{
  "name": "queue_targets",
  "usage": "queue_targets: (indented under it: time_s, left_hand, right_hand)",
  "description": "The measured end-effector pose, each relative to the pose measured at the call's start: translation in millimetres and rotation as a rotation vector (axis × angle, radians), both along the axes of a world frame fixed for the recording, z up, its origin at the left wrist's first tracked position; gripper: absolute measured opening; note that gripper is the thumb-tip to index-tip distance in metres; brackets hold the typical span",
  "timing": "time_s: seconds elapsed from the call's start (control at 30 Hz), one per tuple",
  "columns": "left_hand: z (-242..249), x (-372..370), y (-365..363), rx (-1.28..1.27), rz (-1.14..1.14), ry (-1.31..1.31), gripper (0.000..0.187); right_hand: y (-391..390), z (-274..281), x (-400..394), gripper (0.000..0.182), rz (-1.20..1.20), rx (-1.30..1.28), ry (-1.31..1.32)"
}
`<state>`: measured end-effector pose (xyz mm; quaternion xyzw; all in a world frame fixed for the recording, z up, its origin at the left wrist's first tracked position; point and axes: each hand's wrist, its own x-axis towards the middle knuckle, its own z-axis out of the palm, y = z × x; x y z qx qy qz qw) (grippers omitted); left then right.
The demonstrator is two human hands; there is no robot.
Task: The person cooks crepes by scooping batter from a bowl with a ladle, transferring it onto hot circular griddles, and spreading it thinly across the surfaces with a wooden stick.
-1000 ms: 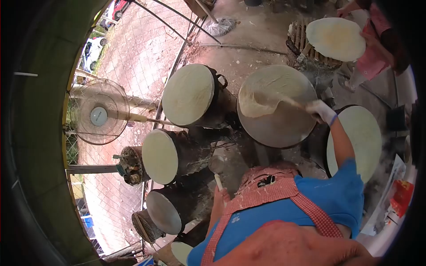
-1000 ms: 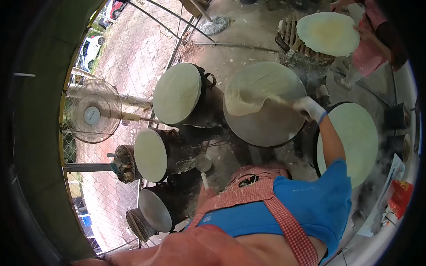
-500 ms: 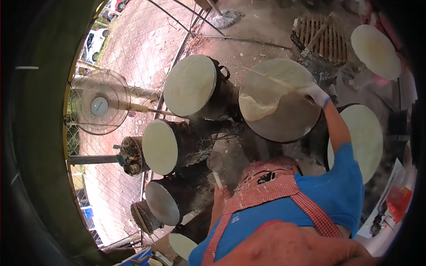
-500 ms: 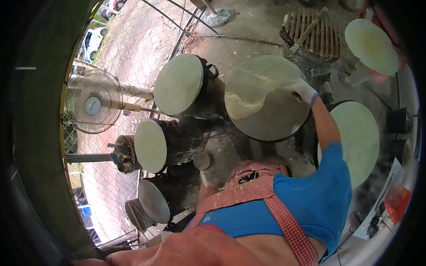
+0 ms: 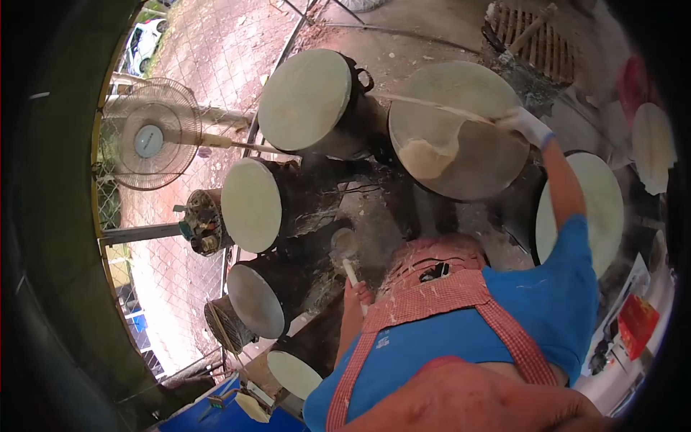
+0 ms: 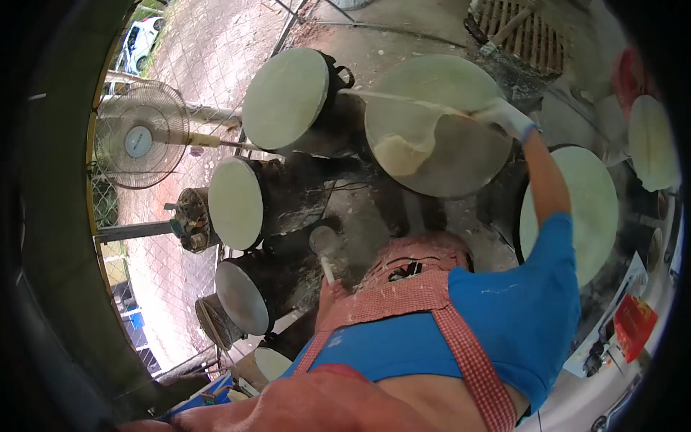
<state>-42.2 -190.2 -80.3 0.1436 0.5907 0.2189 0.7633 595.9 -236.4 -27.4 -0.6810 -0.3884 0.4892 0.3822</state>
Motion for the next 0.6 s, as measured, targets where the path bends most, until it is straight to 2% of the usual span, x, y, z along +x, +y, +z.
queue_targets:
  time_s: [0.03,0.07,0.13,0.2,0.27,0.3,0.33,0.4,0.43,0.5,0.53,0.57,0.6]
  left_hand:
    - [2.9,2.3,1.0,-0.003,-0.013,-0.004,0.036]
    - [12.2,3.6,2.2,-0.017,0.008,0.016,0.038]
    - [23.2,-12.9,11.3,-0.033,0.013,0.046,0.039]
    - [16.4,-27.6,13.3,-0.020,0.012,0.055,0.043]
    - [15.2,-35.0,24.0,-0.051,0.000,0.031,0.041]
    - [11.3,-40.4,30.6,-0.069,-0.018,0.024,0.040]
    - [2.4,-48.3,36.6,-0.085,-0.020,0.006,0.040]
    - [-15.0,-60.9,55.8,-0.151,-0.069,-0.129,0.027]
    - [-16.1,-63.7,67.2,-0.168,-0.085,-0.142,0.027]
    - [-13.7,-70.0,66.7,-0.007,-0.258,-0.126,0.025]
    - [-21.7,-74.8,75.1,-0.074,-0.301,-0.084,0.032]
    - [-8.6,-70.8,77.7,-0.084,-0.352,-0.011,0.047]
    - [-3.4,-71.7,78.5,-0.075,-0.344,-0.042,0.054]
  right_hand:
    - [24.5,42.5,-24.6,0.021,-0.091,-0.139,0.051]
    - [18.2,41.0,-26.5,0.021,-0.106,-0.141,0.052]
    - [7.1,26.5,-32.8,0.014,0.066,-0.245,0.128]
    - [-62.5,7.7,-23.9,0.013,0.165,-0.311,-0.038]
    - [-165.3,-2.5,-18.1,0.021,0.181,-0.467,-0.351]
    - [-193.5,28.9,-53.0,0.021,-0.018,-0.761,-0.333]
    - [-246.3,48.5,-80.5,0.016,-0.317,-0.594,-0.067]
    - [-344.9,-4.6,-136.5,0.044,-0.675,-0.232,0.334]
    - [-309.7,24.5,-208.6,0.042,-0.834,-0.023,0.417]
    - [-274.6,28.3,-284.5,0.039,-0.853,-0.358,0.099]
    - [-235.8,23.1,-324.2,0.034,-0.919,-0.240,-0.002]
    - [-203.0,3.1,-353.1,0.036,-0.924,-0.152,-0.086]
    - [-165.9,-32.8,-377.6,0.032,-0.999,-0.026,-0.149]
